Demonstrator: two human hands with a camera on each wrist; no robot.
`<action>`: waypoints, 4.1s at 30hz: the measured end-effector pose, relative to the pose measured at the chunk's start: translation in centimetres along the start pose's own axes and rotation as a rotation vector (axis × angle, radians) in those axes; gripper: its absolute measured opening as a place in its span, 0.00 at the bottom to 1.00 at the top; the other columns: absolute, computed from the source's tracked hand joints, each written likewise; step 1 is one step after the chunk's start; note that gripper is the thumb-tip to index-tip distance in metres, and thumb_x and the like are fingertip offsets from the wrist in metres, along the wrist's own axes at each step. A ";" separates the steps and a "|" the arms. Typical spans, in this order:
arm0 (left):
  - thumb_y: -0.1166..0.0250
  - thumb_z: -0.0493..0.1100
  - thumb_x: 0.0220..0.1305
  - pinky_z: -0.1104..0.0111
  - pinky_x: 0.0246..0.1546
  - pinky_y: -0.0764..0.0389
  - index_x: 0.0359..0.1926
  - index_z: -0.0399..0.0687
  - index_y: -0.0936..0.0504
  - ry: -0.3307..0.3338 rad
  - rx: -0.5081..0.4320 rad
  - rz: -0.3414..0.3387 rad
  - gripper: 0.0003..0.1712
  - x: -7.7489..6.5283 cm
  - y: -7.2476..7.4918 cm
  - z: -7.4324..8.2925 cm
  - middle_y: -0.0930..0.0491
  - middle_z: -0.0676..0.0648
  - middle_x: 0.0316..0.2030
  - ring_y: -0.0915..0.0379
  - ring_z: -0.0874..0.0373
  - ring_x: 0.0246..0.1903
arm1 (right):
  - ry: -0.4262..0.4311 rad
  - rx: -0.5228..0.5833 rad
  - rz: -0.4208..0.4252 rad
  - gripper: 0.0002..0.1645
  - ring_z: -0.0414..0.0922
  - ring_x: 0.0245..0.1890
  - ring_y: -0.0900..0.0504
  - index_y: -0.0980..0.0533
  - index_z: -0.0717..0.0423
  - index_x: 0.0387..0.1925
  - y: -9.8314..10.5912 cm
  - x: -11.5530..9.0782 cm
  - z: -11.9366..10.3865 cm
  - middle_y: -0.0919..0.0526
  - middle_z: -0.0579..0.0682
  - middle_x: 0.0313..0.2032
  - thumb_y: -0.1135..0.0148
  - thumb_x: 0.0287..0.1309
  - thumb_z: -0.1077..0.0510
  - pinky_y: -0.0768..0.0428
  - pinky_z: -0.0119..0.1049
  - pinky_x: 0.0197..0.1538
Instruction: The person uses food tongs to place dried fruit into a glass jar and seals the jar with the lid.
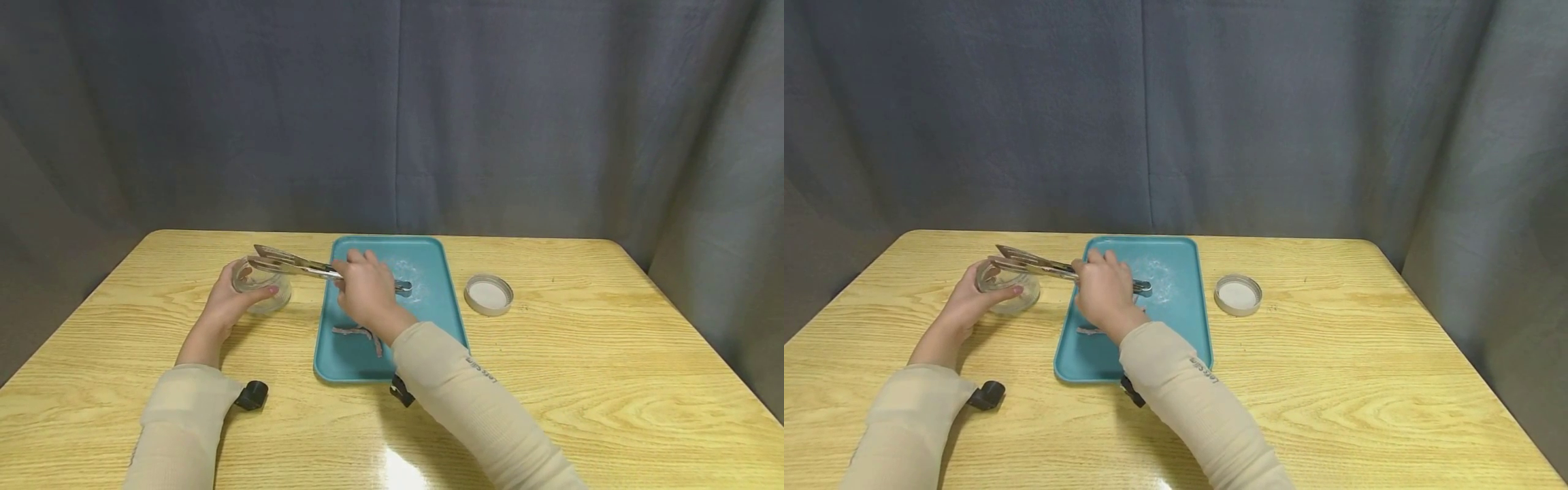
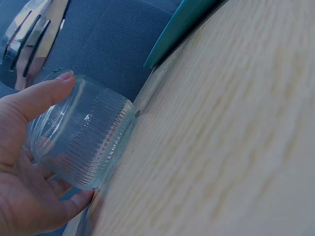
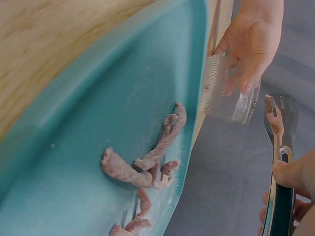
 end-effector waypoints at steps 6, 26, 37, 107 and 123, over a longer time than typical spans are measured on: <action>0.32 0.49 0.45 0.48 0.53 0.49 0.65 0.44 0.63 0.023 -0.002 -0.001 0.57 0.1 -0.1 -0.1 0.56 0.37 0.62 0.58 0.38 0.59 | 0.002 0.055 0.052 0.19 0.42 0.25 0.40 0.27 0.48 0.49 0.9 0.0 0.2 0.32 0.45 0.29 0.43 0.53 0.56 0.38 0.31 0.23; 0.32 0.48 0.46 0.47 0.53 0.49 0.65 0.43 0.62 -0.007 -0.018 0.000 0.56 -0.1 0.2 0.0 0.56 0.35 0.62 0.56 0.36 0.58 | -0.017 0.172 0.090 0.22 0.43 0.25 0.41 0.28 0.49 0.51 5.2 -0.7 1.8 0.36 0.45 0.27 0.41 0.52 0.55 0.39 0.31 0.22; 0.32 0.49 0.45 0.47 0.53 0.49 0.65 0.44 0.63 -0.003 -0.026 -0.007 0.57 0.1 0.1 0.0 0.56 0.37 0.62 0.56 0.37 0.58 | 0.030 0.214 0.130 0.22 0.45 0.25 0.42 0.28 0.53 0.50 7.0 -2.6 4.2 0.37 0.46 0.26 0.41 0.51 0.57 0.41 0.34 0.24; 0.30 0.51 0.42 0.50 0.53 0.47 0.65 0.45 0.61 0.022 -0.012 0.022 0.59 0.0 -0.7 0.0 0.53 0.38 0.62 0.54 0.39 0.58 | 0.197 0.030 0.021 0.16 0.41 0.18 0.46 0.20 0.56 0.35 2.6 -11.5 9.5 0.35 0.42 0.18 0.37 0.39 0.69 0.45 0.31 0.23; 0.31 0.50 0.44 0.49 0.53 0.48 0.66 0.45 0.63 0.008 -0.014 0.005 0.58 0.1 -0.6 0.1 0.55 0.38 0.62 0.55 0.38 0.58 | 0.236 0.008 0.099 0.15 0.41 0.19 0.45 0.19 0.56 0.32 2.8 -11.9 9.5 0.35 0.43 0.18 0.38 0.37 0.71 0.44 0.31 0.24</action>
Point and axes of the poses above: each hand's wrist, its own x-axis towards the middle knuckle, its own y-axis out of the back of the hand, z = x × y, the point moved 3 cm from there along x, towards the middle knuckle
